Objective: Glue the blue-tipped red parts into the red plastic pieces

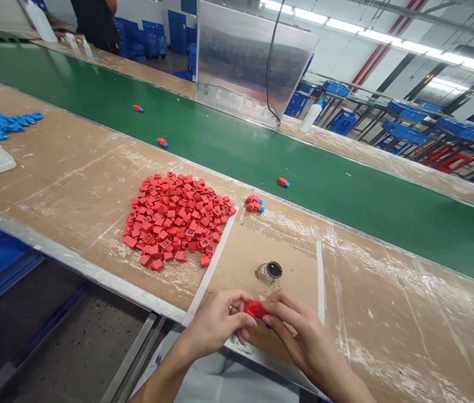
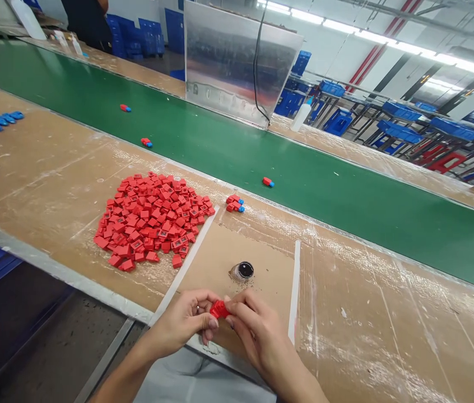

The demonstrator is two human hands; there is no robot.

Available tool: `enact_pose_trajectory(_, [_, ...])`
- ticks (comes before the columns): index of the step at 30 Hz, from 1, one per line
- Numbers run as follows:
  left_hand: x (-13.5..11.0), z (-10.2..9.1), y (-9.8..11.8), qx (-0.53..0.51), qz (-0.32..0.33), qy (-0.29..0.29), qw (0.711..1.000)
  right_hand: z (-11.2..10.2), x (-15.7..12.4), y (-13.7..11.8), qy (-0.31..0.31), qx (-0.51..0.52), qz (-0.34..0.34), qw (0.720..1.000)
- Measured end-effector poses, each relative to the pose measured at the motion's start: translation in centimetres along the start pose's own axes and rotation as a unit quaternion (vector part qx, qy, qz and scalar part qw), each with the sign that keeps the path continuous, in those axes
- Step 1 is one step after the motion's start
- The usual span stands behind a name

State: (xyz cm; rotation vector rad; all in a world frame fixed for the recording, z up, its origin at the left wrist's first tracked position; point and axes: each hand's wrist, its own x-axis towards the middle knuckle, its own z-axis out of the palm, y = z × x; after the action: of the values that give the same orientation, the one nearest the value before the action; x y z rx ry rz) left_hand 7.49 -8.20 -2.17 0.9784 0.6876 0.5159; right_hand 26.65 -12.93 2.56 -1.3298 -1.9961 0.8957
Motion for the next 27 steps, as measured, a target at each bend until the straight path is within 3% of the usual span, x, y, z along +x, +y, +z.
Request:
enact_pose_trajectory(13, [-0.2,-0.8,1.1,0.068,-0.007,-0.045,0.997,1.0,-0.1,-0.5,0.018,-0.019,-0.009,1.0])
enact_pose_trajectory(19, [0.0,-0.9,1.2,0.037,-0.028,-0.042,0.998,2.0,0.0,0.5,0.074,0.062,0.061,0.993])
enact_pose_trajectory(22, [-1.3,-1.8,2.0,0.078,-0.04,-0.009,0.996,2.0,-2.0,0.7,0.144,0.103,0.095,0.98])
enact_pose_trajectory(24, [-2.4,-3.2,2.9,0.138,-0.028,0.054,0.989,1.2,-5.6,0.9,0.234,0.098,0.131,0.958])
enact_pose_trajectory(25, [-2.9,-4.1,3.3,0.176,-0.017,0.1,0.979,0.6,-8.1,1.2,0.285,0.079,0.16,0.942])
enact_pose_trajectory(27, [-3.5,-5.7,4.3,0.269,0.011,0.204,0.941,-0.9,-13.5,1.9,0.429,-0.013,0.251,0.868])
